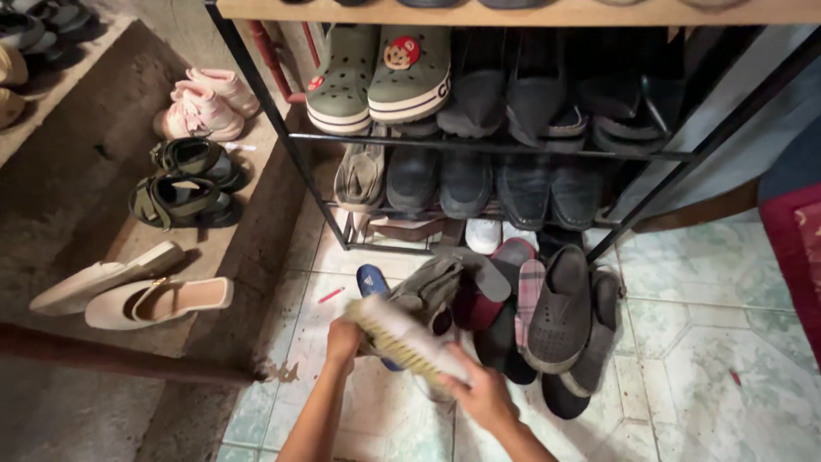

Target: The person is cleaning various shoes using a brush. They pick up each shoe, brush it thoroughly, and place it back on the shoe rack. The task involves handling multiple pairs of shoes, including sandals, slippers, and sneakers.

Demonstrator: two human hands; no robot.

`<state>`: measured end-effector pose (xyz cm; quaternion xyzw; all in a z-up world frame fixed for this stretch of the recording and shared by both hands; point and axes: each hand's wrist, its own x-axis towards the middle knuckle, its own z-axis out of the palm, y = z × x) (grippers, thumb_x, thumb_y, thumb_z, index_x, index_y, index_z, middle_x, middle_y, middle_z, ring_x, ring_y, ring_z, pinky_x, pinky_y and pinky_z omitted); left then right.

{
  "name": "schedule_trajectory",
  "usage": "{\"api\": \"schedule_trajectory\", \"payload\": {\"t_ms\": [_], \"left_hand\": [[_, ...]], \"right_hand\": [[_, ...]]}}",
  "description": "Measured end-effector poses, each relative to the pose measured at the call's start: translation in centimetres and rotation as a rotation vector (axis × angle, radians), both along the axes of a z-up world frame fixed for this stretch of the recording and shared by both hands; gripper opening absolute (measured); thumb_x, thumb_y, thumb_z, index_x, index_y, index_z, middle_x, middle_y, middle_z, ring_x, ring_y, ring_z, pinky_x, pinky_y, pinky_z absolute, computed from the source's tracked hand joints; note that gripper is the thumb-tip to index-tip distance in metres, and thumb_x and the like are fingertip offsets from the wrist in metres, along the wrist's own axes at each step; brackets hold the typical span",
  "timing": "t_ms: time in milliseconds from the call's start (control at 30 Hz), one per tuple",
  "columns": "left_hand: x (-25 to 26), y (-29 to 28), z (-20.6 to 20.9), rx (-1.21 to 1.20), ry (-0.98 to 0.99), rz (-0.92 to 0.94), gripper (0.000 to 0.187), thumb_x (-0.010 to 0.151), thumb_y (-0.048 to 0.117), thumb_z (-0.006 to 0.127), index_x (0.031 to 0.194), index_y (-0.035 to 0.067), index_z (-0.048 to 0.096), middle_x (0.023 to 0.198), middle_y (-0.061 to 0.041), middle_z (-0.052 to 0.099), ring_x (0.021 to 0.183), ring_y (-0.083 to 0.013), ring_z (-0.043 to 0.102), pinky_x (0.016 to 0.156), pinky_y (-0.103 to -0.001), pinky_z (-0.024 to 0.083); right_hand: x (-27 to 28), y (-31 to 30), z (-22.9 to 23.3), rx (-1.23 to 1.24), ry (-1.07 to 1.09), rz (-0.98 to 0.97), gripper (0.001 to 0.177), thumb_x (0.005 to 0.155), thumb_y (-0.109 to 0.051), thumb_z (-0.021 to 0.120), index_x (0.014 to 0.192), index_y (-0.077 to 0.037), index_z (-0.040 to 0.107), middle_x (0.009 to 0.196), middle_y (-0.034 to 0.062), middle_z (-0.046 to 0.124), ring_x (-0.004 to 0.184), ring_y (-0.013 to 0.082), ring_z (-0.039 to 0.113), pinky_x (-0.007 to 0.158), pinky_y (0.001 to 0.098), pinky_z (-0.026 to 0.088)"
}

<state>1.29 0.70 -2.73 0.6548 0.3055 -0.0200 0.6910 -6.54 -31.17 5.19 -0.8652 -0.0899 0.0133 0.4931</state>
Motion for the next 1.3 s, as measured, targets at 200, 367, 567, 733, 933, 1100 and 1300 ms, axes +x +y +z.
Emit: {"api": "schedule_trajectory", "payload": {"t_ms": [200,367,567,733,933,1100,1300], "left_hand": [[-2.0,1.5,5.7,-0.023,0.095,-0.008,0.037,0.098,0.036,0.063,0.120,0.010,0.077,0.071,-0.003,0.068,0.048,-0.0133,0.054,0.038,-0.031,0.041],[-3.0,-0.3,8.3,0.060,0.156,-0.029,0.035,0.097,0.033,0.062,0.123,0.013,0.075,0.081,-0.003,0.074,0.052,-0.0146,0.062,0.042,-0.031,0.050],[-1.3,1.5,2.0,0.041,0.011,0.014,0.035,0.095,0.025,0.060,0.125,0.009,0.071,0.090,-0.006,0.077,0.061,-0.0164,0.068,0.046,-0.033,0.053],[-2.4,2.7,6.0,0.025,0.106,-0.048,0.041,0.095,0.033,0.063,0.128,0.010,0.072,0.095,-0.008,0.077,0.066,-0.0183,0.066,0.050,-0.034,0.052],[-3.4,2.1,9.8,0.313,-0.053,-0.120,0.044,0.092,0.036,0.073,0.122,0.003,0.074,0.101,-0.010,0.080,0.088,-0.0171,0.072,0.076,-0.031,0.057],[-3.2,3.6,13.1,0.179,0.042,-0.030,0.045,0.089,0.035,0.073,0.120,0.002,0.074,0.099,-0.011,0.080,0.086,-0.0187,0.073,0.075,-0.032,0.057],[-2.7,8.7,16.1,-0.121,-0.055,0.154,0.037,0.093,0.033,0.070,0.114,0.002,0.076,0.094,-0.011,0.076,0.077,-0.0246,0.069,0.059,-0.038,0.053]], "right_hand": [[2.5,-2.6,1.1,-0.364,0.249,-0.190,0.061,0.081,-0.056,0.072,0.139,-0.038,0.060,0.082,0.0122,0.078,0.068,0.0284,0.078,0.063,0.0415,0.060],[3.9,-5.6,2.0,-0.485,0.242,-0.269,0.062,0.085,-0.060,0.066,0.142,-0.038,0.057,0.081,0.0150,0.078,0.072,0.0312,0.076,0.066,0.0428,0.059],[0.6,1.7,2.1,0.012,0.015,0.011,0.057,0.084,-0.043,0.077,0.135,-0.022,0.062,0.101,0.0164,0.079,0.086,0.0261,0.080,0.072,0.0366,0.061],[1.7,1.3,2.1,0.037,-0.060,-0.072,0.064,0.083,-0.041,0.077,0.140,-0.021,0.057,0.114,0.0147,0.076,0.091,0.0250,0.080,0.074,0.0372,0.060],[4.4,-5.0,3.8,-0.262,0.324,-0.352,0.062,0.087,-0.052,0.070,0.143,-0.029,0.059,0.118,0.0136,0.075,0.106,0.0273,0.070,0.088,0.0364,0.054],[4.6,-4.6,0.6,0.186,0.144,-0.350,0.057,0.091,-0.040,0.070,0.139,-0.012,0.061,0.111,0.0117,0.077,0.097,0.0183,0.069,0.088,0.0297,0.052],[5.0,-5.1,-4.4,0.397,0.143,-0.398,0.052,0.096,-0.032,0.070,0.140,-0.007,0.063,0.084,0.0007,0.063,0.069,0.0084,0.050,0.060,0.0249,0.041]]}}
